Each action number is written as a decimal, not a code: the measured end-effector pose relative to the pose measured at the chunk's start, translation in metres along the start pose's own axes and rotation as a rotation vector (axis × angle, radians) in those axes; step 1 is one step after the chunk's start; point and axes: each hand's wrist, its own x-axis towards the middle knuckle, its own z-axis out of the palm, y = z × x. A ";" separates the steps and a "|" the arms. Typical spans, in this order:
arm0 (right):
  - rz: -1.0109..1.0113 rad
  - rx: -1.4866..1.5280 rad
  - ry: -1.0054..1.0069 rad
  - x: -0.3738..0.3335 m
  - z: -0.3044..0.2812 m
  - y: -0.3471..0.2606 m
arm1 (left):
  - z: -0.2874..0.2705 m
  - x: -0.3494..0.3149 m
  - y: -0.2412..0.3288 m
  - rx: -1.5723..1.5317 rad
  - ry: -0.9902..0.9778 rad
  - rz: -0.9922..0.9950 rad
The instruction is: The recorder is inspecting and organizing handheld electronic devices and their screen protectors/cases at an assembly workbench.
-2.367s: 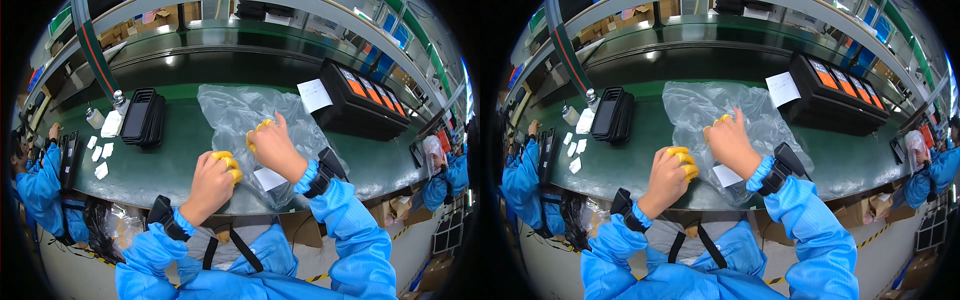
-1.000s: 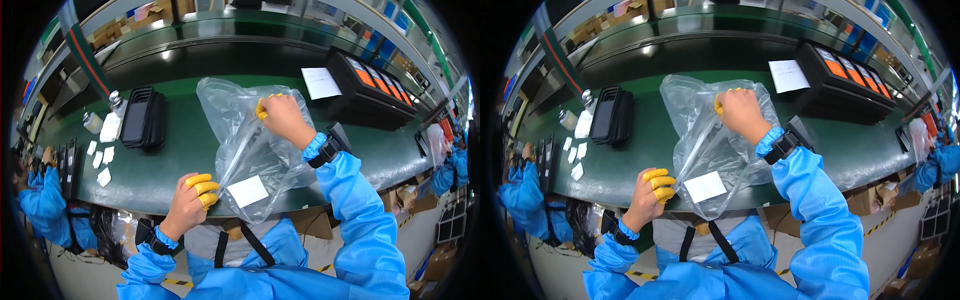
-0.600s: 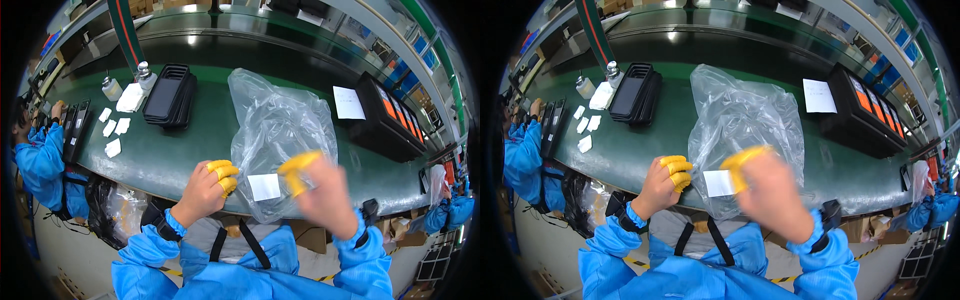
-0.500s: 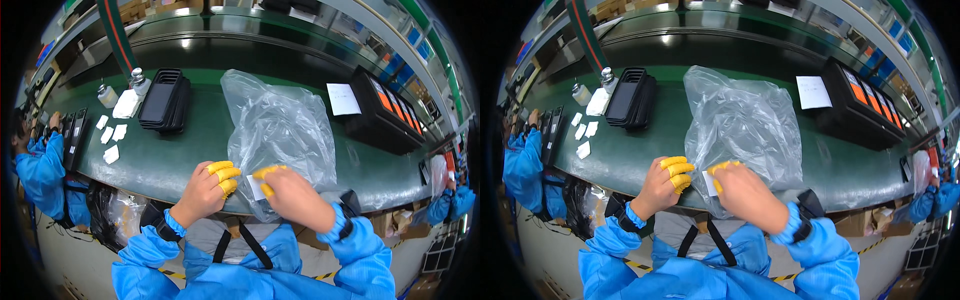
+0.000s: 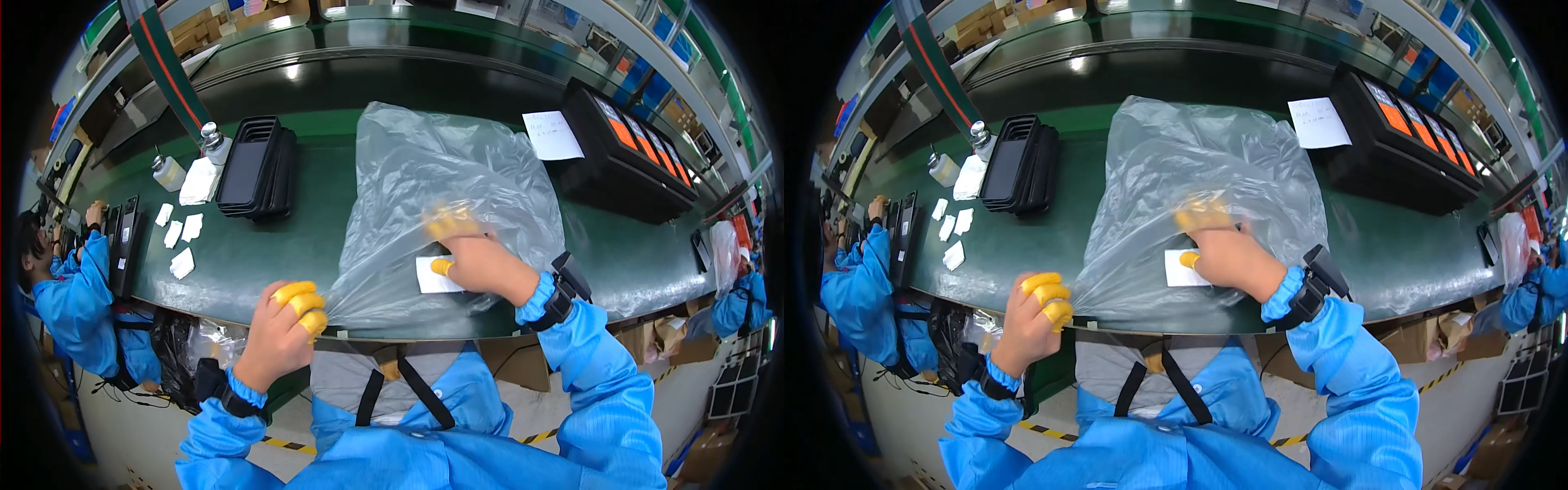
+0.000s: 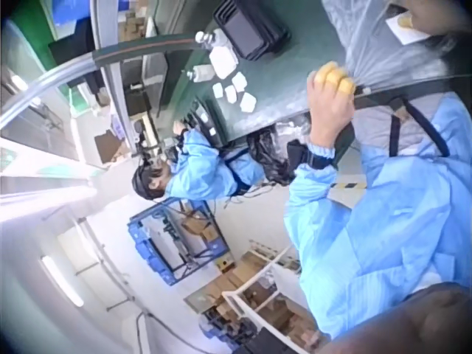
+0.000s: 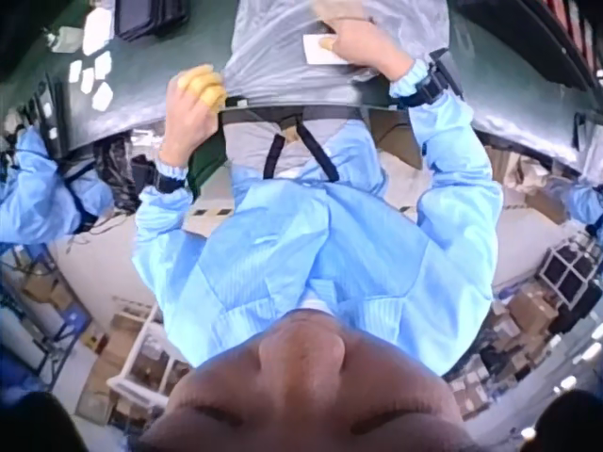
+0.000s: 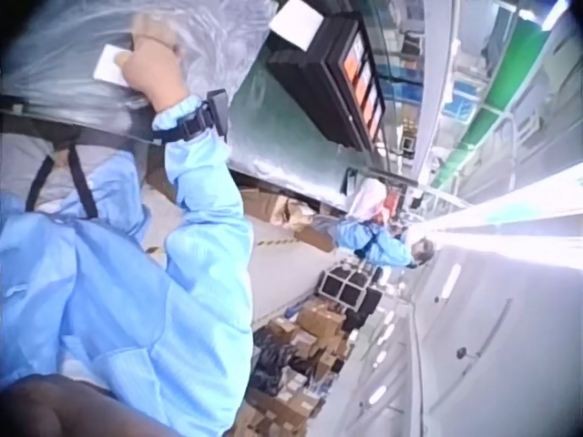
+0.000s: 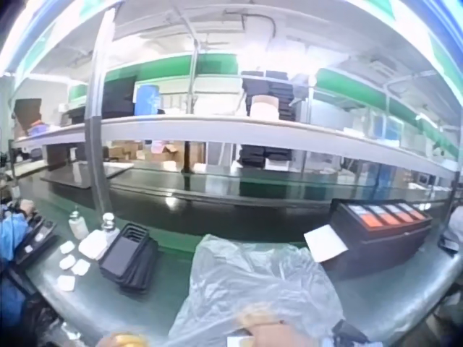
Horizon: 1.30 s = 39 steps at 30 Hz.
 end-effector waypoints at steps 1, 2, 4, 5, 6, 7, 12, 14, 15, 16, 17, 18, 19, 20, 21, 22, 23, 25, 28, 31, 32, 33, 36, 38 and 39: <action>-0.004 0.024 -0.004 0.004 0.000 0.003 | -0.004 -0.007 0.003 0.020 -0.041 -0.036; -0.009 0.046 -0.008 0.005 0.001 0.005 | -0.006 -0.014 0.006 0.040 -0.082 -0.072; -0.030 0.039 0.038 0.008 0.001 0.003 | -0.006 -0.026 0.014 0.048 -0.060 -0.127; -0.068 0.039 0.097 0.009 0.004 0.004 | -0.003 -0.033 0.019 0.038 0.021 -0.180; -0.115 0.038 0.151 0.010 0.006 0.003 | -0.004 -0.035 0.026 0.034 0.104 -0.242; -0.127 0.035 0.144 0.010 0.006 0.002 | -0.003 -0.032 0.032 0.021 0.183 -0.225; -0.202 0.065 0.206 -0.003 -0.014 -0.010 | 0.020 0.019 0.054 -0.097 0.038 -0.122; -0.233 0.041 0.265 -0.013 -0.015 -0.018 | 0.033 0.035 0.055 -0.149 -0.081 -0.094; -0.292 0.039 0.314 -0.016 -0.011 -0.026 | 0.038 0.033 0.054 -0.113 -0.184 -0.132; -0.347 0.026 0.293 -0.019 -0.008 -0.028 | 0.047 0.034 0.053 -0.090 -0.283 -0.156; -0.328 0.086 0.202 -0.030 -0.013 -0.031 | 0.047 0.034 0.054 -0.085 -0.334 -0.225; -0.321 0.153 0.109 -0.047 -0.024 -0.039 | 0.040 0.029 0.055 -0.074 -0.392 -0.256; -0.285 0.140 0.110 -0.065 -0.031 -0.038 | 0.034 0.028 0.057 -0.058 -0.425 -0.252; -0.295 0.272 0.155 -0.084 -0.036 -0.035 | 0.030 0.030 0.059 -0.041 -0.459 -0.249; -0.332 0.414 0.195 -0.097 -0.034 -0.029 | 0.027 0.028 0.060 -0.050 -0.461 -0.251; -0.314 0.407 0.193 -0.116 -0.033 -0.019 | 0.026 0.030 0.061 -0.039 -0.497 -0.263; -0.248 0.407 0.317 -0.134 -0.028 -0.007 | 0.023 0.031 0.062 -0.014 -0.540 -0.284; -0.140 0.394 0.455 -0.173 -0.013 0.010 | 0.026 0.042 0.063 -0.046 -0.524 -0.275; 0.324 0.539 0.777 -0.203 0.014 0.028 | 0.017 0.057 0.065 -0.115 -0.464 -0.295; 0.324 0.361 0.954 -0.196 0.019 0.036 | 0.023 0.074 0.070 -0.245 -0.417 -0.286; 0.334 0.366 0.963 -0.192 0.019 0.034 | 0.028 0.081 0.073 -0.325 -0.411 -0.256; 0.281 0.261 0.914 -0.185 0.020 0.033 | 0.043 0.083 0.074 -0.359 -0.399 -0.174; 0.215 0.139 0.861 -0.175 0.036 0.040 | 0.075 0.100 0.088 -0.317 -0.427 -0.119; 0.154 -0.032 0.867 -0.174 0.050 0.053 | 0.081 0.099 0.088 -0.284 -0.559 -0.130; 0.178 -0.045 0.898 -0.174 0.056 0.059 | 0.083 0.094 0.087 -0.223 -0.629 -0.141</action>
